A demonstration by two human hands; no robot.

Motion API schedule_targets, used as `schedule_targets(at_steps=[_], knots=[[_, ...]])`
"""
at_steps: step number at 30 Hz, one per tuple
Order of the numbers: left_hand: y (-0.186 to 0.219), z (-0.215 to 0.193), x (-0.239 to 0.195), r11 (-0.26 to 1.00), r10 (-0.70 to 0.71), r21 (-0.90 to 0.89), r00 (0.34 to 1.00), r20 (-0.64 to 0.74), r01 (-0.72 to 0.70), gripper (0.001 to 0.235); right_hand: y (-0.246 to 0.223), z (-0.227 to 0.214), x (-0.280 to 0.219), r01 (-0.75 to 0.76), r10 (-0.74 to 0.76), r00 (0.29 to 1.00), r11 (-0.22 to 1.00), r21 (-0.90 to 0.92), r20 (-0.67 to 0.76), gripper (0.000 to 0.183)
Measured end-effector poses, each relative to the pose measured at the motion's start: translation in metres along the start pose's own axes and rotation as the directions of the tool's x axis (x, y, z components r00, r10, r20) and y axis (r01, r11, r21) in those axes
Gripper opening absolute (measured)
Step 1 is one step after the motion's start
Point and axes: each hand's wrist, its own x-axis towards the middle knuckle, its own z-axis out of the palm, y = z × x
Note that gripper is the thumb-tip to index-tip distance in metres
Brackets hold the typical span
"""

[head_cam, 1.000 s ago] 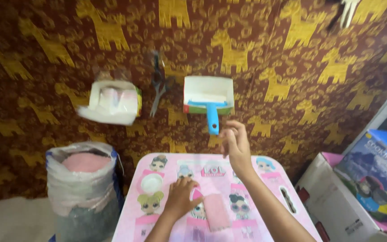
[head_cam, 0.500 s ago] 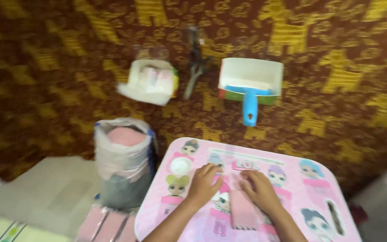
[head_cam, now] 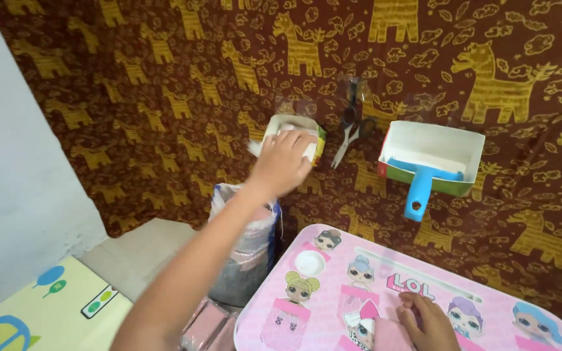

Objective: The person takes a grey sponge from a plastic bag and places it on a pink tray. They use a blue-handled roller to smooth the sponge, then flip it to roll the pink side. Finally, they place the sponge into a clear plastic bag and set it aside.

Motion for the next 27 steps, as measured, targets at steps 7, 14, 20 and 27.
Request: schedule_targets(at_steps=[7, 14, 20, 27], knots=[[-0.043, -0.018, 0.013, 0.991, -0.115, -0.010, 0.869, 0.481, 0.137, 0.055, -0.004, -0.003, 0.001, 0.000, 0.000, 1.000, 1.000, 0.007, 0.013, 0.032], [-0.072, -0.006, 0.010, 0.998, -0.044, 0.055, 0.944, 0.328, 0.027, 0.026, -0.018, -0.012, -0.008, -0.065, 0.064, 0.998, 0.997, 0.051, 0.025, 0.034], [-0.068, -0.026, 0.013, 0.980, -0.146, -0.096, 0.959, 0.244, 0.173, 0.019, -0.008, -0.005, -0.002, -0.059, 0.058, 0.998, 0.995, 0.081, 0.014, 0.034], [-0.077, -0.033, 0.014, 0.983, -0.121, -0.102, 0.959, 0.256, 0.151, 0.029, -0.001, -0.001, 0.001, -0.054, 0.053, 0.999, 0.994, 0.095, 0.008, 0.035]])
